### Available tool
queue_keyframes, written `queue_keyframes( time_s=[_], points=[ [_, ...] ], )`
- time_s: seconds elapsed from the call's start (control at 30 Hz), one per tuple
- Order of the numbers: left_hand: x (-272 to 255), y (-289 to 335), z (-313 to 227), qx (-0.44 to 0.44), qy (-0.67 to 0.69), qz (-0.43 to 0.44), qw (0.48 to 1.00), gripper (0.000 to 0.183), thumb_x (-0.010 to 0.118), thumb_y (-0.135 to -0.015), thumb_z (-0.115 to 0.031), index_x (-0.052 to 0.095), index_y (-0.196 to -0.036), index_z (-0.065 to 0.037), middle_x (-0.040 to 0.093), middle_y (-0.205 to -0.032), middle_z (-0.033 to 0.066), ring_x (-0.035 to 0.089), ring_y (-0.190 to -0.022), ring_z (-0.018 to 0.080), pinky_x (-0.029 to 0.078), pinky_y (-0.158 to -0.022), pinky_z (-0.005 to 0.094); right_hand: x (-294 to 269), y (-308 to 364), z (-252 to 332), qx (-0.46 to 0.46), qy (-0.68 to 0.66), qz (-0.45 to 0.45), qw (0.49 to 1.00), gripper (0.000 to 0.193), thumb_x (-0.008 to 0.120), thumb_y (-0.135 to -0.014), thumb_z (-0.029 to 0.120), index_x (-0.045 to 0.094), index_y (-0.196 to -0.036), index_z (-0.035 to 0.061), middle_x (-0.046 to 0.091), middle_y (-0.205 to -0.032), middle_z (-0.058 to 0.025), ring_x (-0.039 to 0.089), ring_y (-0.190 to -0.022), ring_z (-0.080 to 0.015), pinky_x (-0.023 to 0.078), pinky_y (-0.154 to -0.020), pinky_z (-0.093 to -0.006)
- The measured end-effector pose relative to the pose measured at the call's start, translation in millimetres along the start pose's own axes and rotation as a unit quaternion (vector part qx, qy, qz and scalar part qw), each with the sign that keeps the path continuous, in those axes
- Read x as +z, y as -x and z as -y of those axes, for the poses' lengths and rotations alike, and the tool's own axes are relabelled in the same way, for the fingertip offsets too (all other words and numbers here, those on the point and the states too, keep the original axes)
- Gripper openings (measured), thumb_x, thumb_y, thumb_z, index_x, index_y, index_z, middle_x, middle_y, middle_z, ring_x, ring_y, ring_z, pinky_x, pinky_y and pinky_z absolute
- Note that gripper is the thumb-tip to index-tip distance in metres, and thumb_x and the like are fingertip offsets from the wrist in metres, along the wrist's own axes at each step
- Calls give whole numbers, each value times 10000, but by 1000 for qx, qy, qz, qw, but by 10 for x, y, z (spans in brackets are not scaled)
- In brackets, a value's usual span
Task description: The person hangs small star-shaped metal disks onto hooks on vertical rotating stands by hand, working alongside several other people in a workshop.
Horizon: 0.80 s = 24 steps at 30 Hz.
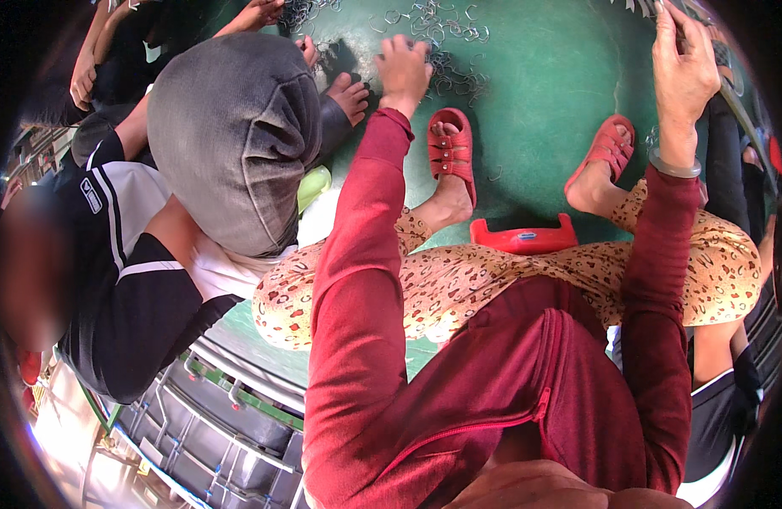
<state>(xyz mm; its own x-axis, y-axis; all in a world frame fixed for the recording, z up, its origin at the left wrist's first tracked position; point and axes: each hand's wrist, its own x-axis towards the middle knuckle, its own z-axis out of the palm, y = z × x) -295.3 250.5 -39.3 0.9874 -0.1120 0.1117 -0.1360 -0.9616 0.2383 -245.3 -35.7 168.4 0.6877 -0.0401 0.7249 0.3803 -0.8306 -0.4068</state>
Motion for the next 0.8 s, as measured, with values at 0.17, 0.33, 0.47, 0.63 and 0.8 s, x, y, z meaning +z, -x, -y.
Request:
queue_keyframes(
  time_s=[0.17, 0.33, 0.47, 0.63, 0.8],
  points=[
    [376, 196, -45, 28, 88, 182, 979, 141, 680, -721, -225, 693, -838, -148, 630, -828, 84, 607, -841, 295, 484, -725, 397, -53, 4, -21, -8, 18, 4, 1000, 36, 599, -791, -29, 576, -814, -45, 510, -703, -110, 508, -623, -183, 416, -596, -267],
    [284, 211, -227, -47, 122, 249, 960, 127, 666, -736, -220, 714, -836, -158, 662, -818, 103, 631, -789, 301, 498, -717, 395, -79, 52, -33, -12, 6, 6, 1000, 40, 606, -781, -32, 576, -806, -44, 518, -704, -108, 511, -614, -182, 413, -583, -267],
    [447, 53, -169, -97, 116, 119, 981, 111, 665, -739, -211, 712, -825, -157, 664, -804, 111, 631, -763, 294, 497, -708, 396, 3, 2, 48, 14, 7, -10, 1000, 36, 608, -776, -38, 581, -799, -43, 519, -700, -103, 505, -598, -177, 404, -564, -266],
    [538, -38, 91, 89, 68, 57, 992, 102, 668, -734, -235, 692, -810, -170, 598, -860, 60, 545, -850, 244, 475, -757, 349, 111, -31, 4, 4, 6, -18, 1000, 37, 613, -770, -46, 588, -797, -44, 514, -692, -97, 490, -583, -156, 389, -544, -255],
    [514, 229, 333, 153, 111, 161, 969, 118, 672, -725, -250, 679, -804, -164, 573, -826, 33, 520, -885, 224, 467, -760, 336, 156, -66, 49, 41, 28, 37, 998, 80, 620, -806, 34, 635, -870, -12, 594, -727, -68, 534, -595, -111, 425, -543, -223]
  ],
)
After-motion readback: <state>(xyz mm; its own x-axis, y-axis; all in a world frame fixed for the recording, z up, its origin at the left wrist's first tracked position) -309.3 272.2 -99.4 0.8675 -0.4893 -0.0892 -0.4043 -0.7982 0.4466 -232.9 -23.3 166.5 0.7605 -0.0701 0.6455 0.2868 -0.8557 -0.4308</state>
